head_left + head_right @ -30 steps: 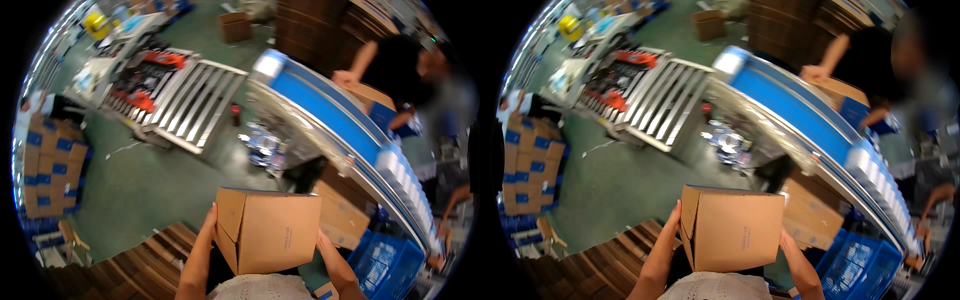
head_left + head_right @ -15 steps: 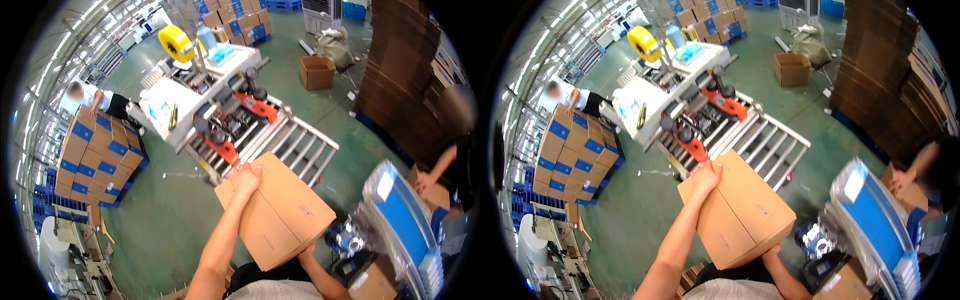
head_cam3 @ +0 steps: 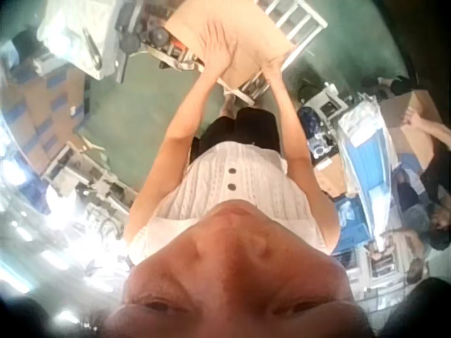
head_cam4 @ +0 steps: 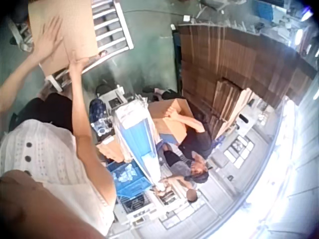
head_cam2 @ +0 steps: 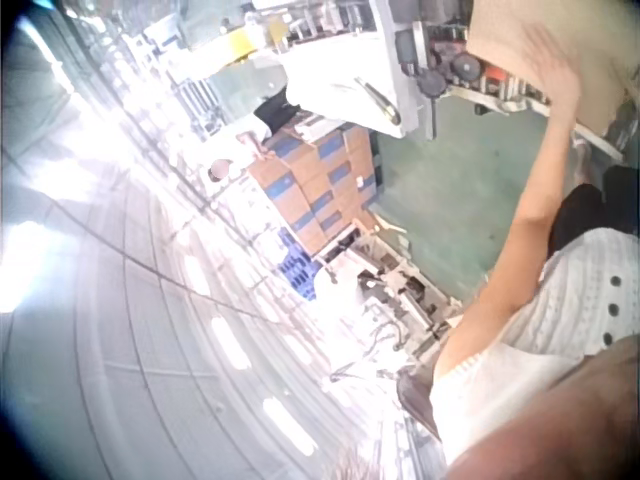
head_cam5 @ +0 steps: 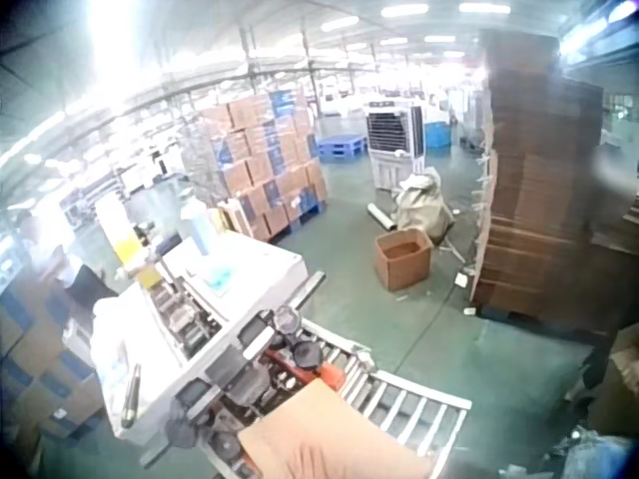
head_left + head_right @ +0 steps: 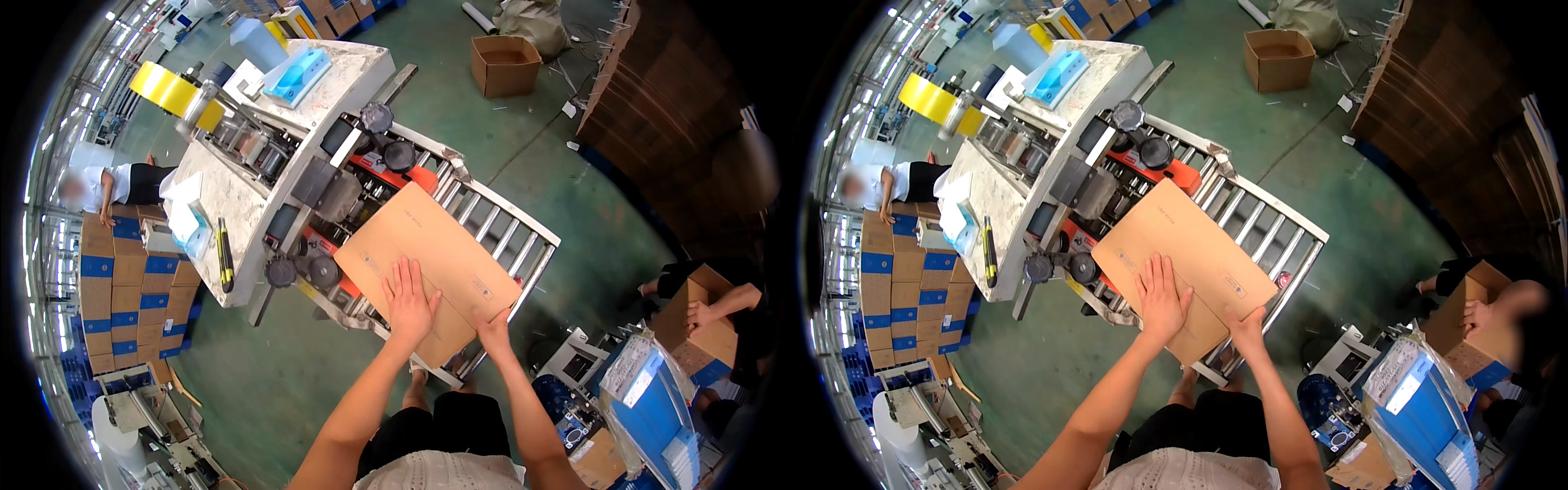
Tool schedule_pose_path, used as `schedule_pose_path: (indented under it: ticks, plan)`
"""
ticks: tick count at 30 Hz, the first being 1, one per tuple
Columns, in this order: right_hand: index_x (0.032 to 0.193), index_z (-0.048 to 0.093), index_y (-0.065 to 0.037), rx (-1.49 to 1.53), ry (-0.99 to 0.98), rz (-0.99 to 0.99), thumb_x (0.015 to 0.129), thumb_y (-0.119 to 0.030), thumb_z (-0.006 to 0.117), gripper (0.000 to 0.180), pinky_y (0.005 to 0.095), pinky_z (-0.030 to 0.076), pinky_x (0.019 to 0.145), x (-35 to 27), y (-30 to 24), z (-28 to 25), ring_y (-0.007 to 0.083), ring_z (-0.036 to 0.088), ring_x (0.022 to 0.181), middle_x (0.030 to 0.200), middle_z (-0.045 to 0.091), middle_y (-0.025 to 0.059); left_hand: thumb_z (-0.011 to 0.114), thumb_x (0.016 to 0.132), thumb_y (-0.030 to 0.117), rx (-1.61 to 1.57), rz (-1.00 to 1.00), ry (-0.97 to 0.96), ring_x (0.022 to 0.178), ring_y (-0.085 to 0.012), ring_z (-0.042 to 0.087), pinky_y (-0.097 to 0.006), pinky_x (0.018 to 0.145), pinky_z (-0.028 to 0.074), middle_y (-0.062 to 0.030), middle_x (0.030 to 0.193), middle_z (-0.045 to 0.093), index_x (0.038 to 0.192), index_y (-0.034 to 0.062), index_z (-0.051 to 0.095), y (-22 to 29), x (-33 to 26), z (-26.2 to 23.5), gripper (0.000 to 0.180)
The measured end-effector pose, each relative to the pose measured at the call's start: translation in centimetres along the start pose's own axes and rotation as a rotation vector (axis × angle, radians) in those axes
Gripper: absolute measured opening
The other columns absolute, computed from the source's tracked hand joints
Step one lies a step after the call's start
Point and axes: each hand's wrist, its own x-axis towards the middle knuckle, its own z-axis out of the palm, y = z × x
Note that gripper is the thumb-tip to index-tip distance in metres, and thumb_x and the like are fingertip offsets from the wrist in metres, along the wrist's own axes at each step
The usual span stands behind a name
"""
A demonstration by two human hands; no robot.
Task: The person takes blue and white product boxes from a conveyor belt and a blue crate, and places them into cardboard boxes. The person also handles the empty cardboard boxes, moving them onto a roller conveyor after filling them.
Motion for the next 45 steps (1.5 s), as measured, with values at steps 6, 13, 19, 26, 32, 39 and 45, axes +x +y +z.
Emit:
schedule_pose_path:
  ticks: [6,13,19,26,32,39,45]
  plan:
    - [0.101,0.047,0.007,-0.297,0.034,-0.108,0.08,-0.037,0.053,0.049,0.0397,0.046,0.071,5.6,-5.6,5.2,0.0361,0.058,0.08,0.092,0.057,0.0229,0.043,0.083,0.039,0.094,-0.029,0.01,0.129,-0.034,0.013,-0.05,0.103,0.008,-0.0206,0.139,0.017,0.132,-0.0034,0.019,-3.2,5.9,-0.6,0.07]
    - [0.079,0.061,-0.005,-0.188,-0.381,-0.598,0.083,-0.026,0.047,0.026,0.0371,0.045,0.071,5.7,-5.9,6.8,0.0313,0.057,0.078,0.085,0.061,0.0158,0.043,0.085,0.035,-0.024,0.294,-0.211,0.128,-0.034,0.019,-0.04,0.105,0.013,-0.0222,0.137,0.022,0.132,-0.0038,0.022,-7.1,7.6,4.7,0.064]
    - [0.08,0.054,-0.003,-0.483,0.218,-0.121,0.077,-0.019,0.049,0.017,0.0447,0.045,0.068,-18.8,4.2,-8.1,0.0362,0.056,0.077,0.078,0.056,0.0207,0.034,0.087,0.041,0.392,0.761,-0.568,0.105,-0.0333,0.048,-0.041,0.088,0.037,-0.0236,0.113,0.05,0.115,0.0064,0.048,-4.1,3.4,2.1,0.047]
    - [0.074,0.059,-0.008,-1.109,0.99,1.101,0.064,-0.01,0.053,0.012,0.0387,0.048,0.056,-63.1,7.6,-19.1,0.0268,0.06,0.07,0.073,0.06,0.0107,0.039,0.086,0.039,0.499,1.444,-1.201,0.096,-0.0387,0.052,-0.042,0.083,0.04,-0.0251,0.102,0.055,0.111,0.0016,0.051,6.9,-15.7,4.0,0.046]
    - [0.084,0.06,-0.008,-1.164,1.453,1.654,0.074,-0.016,0.05,0.016,0.0434,0.043,0.074,-86.5,5.7,-20.8,0.0283,0.055,0.084,0.087,0.059,0.0106,0.042,0.086,0.036,0.399,1.701,-1.202,0.098,-0.0358,0.052,-0.041,0.081,0.042,-0.0222,0.101,0.056,0.109,0.0053,0.055,15.3,-27.3,3.8,0.04]
    - [0.088,0.056,0.0,-0.803,1.794,1.54,0.08,-0.03,0.049,0.032,0.0443,0.041,0.081,-102.9,9.4,-27.9,0.0358,0.053,0.09,0.091,0.057,0.022,0.045,0.084,0.038,0.359,1.749,-1.23,0.103,-0.0378,0.049,-0.04,0.087,0.038,-0.0281,0.101,0.053,0.111,0.0041,0.054,26.5,-36.4,9.4,0.044]
    - [0.096,0.056,0.002,-0.697,1.724,1.357,0.081,-0.046,0.047,0.052,0.0433,0.04,0.084,-113.2,18.4,-36.5,0.0366,0.051,0.096,0.099,0.055,0.0245,0.04,0.084,0.039,0.385,1.687,-1.05,0.091,-0.0363,0.055,-0.044,0.078,0.043,-0.0196,0.094,0.059,0.107,0.0094,0.056,32.6,-39.7,11.9,0.041]
